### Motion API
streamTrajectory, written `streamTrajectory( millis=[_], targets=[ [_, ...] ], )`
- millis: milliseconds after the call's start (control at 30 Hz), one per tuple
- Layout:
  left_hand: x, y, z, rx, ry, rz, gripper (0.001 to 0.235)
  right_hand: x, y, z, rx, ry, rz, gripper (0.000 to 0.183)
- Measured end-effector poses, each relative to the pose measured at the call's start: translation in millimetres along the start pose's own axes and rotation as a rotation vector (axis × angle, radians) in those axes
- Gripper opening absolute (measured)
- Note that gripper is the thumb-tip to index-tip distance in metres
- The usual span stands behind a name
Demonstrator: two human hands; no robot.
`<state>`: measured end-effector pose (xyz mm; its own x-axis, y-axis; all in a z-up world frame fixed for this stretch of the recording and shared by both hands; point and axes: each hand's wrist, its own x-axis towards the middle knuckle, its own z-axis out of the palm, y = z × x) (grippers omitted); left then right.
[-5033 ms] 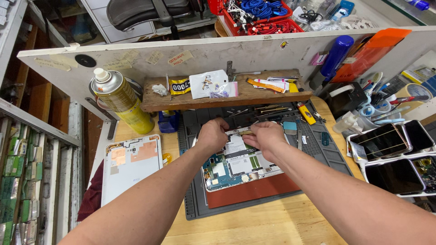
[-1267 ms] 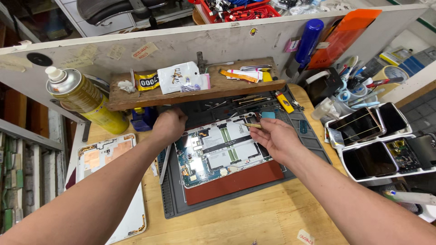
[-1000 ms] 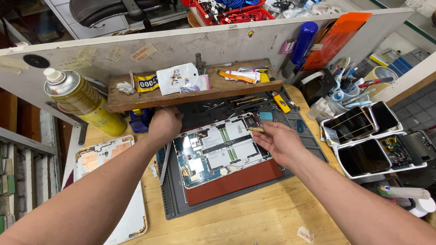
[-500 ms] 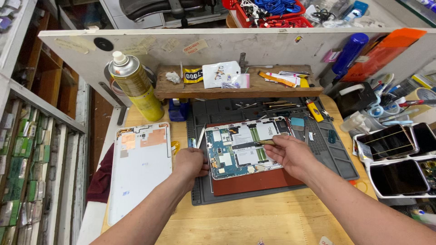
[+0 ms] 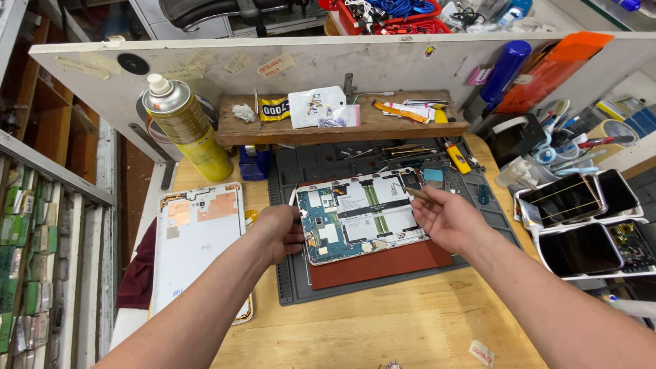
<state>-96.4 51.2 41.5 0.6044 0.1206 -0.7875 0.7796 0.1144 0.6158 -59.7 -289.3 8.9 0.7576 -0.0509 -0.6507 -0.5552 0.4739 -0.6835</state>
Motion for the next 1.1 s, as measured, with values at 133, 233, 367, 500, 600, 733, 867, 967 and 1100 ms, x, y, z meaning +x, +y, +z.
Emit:
streamTrajectory(
  millis=[133,233,367,500,600,733,867,967,1100],
  targets=[
    [17,-4,-1,-0.060,-0.095,0.055,0.024,6,-5,-25,-0.010,0.021,-0.018,0.020],
    [24,-4,-2,-0.138,-0.157,0.062,0.030,11,1,-31,-0.020,0.050,-0.007,0.021],
    [25,-4,-6,-0.097,-0.222,0.073,0.036,14,5,-31,-0.034,0.075,-0.022,0.021],
    [22,-7,-9,-0.107,-0.216,0.076,0.038,10,5,-24,-0.071,0.087,-0.036,0.022],
    [20,-9,-6,-0.102,-0.138,0.076,0.040,5,4,-19,-0.084,0.095,-0.055,0.023],
    [17,-12,3,-0.113,-0.039,0.110,0.037,-1,5,-12,-0.108,0.137,-0.090,0.023],
    [14,-12,7,-0.114,0.013,0.129,0.041,-6,7,-6,-0.115,0.151,-0.131,0.022],
    [13,-12,8,-0.112,0.046,0.114,0.044,-8,6,-5,-0.122,0.158,-0.147,0.022],
    [16,-12,7,-0.142,0.037,0.127,0.043,-9,7,-6,-0.123,0.154,-0.156,0.023]
  ],
)
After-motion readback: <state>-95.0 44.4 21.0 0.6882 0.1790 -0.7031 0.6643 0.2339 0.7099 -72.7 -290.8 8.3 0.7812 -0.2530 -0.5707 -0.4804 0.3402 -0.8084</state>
